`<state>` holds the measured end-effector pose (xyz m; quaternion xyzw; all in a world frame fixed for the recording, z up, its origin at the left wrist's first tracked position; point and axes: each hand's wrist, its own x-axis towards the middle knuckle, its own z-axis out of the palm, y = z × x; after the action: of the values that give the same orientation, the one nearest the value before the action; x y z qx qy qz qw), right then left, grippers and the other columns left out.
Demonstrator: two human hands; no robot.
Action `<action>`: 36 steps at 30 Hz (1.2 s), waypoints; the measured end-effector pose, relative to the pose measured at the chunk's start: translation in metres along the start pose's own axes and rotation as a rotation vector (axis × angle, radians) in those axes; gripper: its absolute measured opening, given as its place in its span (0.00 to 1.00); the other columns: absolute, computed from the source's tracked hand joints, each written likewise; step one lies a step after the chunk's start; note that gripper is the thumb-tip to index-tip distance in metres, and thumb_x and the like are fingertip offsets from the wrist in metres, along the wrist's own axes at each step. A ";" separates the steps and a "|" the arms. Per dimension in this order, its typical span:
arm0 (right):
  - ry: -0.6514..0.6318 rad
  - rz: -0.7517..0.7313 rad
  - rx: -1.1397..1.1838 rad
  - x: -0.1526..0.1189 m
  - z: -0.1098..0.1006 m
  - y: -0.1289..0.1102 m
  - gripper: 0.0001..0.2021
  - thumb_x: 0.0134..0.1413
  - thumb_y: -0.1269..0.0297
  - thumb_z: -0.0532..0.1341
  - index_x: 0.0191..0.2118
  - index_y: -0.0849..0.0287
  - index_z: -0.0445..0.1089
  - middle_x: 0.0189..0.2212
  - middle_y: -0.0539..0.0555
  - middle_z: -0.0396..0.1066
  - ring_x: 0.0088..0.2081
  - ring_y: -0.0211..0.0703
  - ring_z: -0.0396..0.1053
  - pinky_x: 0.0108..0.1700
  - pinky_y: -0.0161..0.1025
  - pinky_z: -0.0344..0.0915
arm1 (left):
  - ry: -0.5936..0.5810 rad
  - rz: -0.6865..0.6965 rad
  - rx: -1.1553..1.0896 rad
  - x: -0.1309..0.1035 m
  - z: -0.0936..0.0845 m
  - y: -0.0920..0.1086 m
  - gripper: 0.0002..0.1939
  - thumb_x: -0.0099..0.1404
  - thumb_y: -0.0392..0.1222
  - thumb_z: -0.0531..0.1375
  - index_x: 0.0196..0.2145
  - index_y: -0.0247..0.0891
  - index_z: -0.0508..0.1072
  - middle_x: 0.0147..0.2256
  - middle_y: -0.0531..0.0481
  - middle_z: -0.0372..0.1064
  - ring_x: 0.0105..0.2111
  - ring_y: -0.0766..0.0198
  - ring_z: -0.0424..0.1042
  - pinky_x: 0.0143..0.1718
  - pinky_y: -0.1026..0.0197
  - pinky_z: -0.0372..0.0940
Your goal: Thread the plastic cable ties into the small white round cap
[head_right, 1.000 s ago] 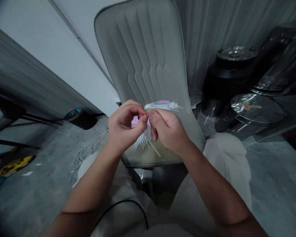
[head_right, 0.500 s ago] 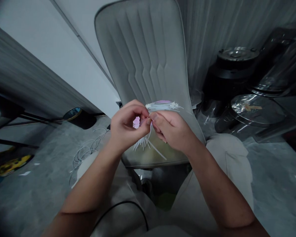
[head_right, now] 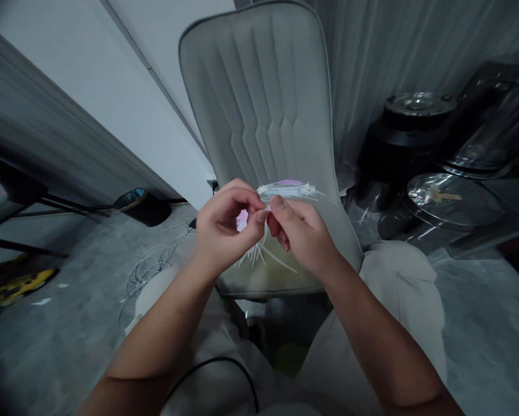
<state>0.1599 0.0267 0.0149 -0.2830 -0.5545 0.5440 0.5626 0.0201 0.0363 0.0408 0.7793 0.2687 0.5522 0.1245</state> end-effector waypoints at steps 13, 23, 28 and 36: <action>0.015 -0.024 0.053 -0.004 0.005 -0.003 0.24 0.60 0.49 0.56 0.18 0.58 0.54 0.13 0.44 0.52 0.14 0.30 0.54 0.16 0.32 0.50 | -0.003 -0.001 -0.018 -0.003 0.004 -0.005 0.04 0.59 0.33 0.61 0.30 0.37 0.69 0.26 0.53 0.63 0.26 0.69 0.63 0.26 0.65 0.61; -0.058 -0.004 -0.070 -0.002 -0.004 -0.003 0.24 0.63 0.51 0.54 0.19 0.57 0.54 0.12 0.44 0.54 0.14 0.30 0.55 0.17 0.32 0.51 | -0.039 0.020 -0.012 -0.003 0.003 -0.006 0.04 0.57 0.31 0.61 0.29 0.36 0.69 0.27 0.54 0.63 0.27 0.70 0.63 0.27 0.66 0.61; -0.094 0.035 -0.074 -0.001 -0.008 -0.002 0.24 0.63 0.51 0.54 0.19 0.57 0.53 0.13 0.44 0.52 0.13 0.30 0.55 0.16 0.33 0.49 | -0.057 -0.021 -0.051 -0.004 0.004 -0.009 0.04 0.57 0.30 0.60 0.29 0.36 0.69 0.27 0.54 0.63 0.27 0.71 0.63 0.27 0.67 0.61; -0.129 0.146 0.043 0.008 -0.009 0.006 0.29 0.58 0.40 0.52 0.17 0.58 0.60 0.11 0.45 0.50 0.13 0.31 0.53 0.16 0.34 0.47 | -0.093 -0.139 -0.015 -0.004 -0.002 -0.006 0.03 0.59 0.30 0.61 0.30 0.35 0.71 0.28 0.54 0.66 0.28 0.72 0.66 0.29 0.67 0.62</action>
<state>0.1649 0.0378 0.0098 -0.2750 -0.5557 0.6121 0.4907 0.0151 0.0389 0.0353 0.7826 0.3119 0.5076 0.1805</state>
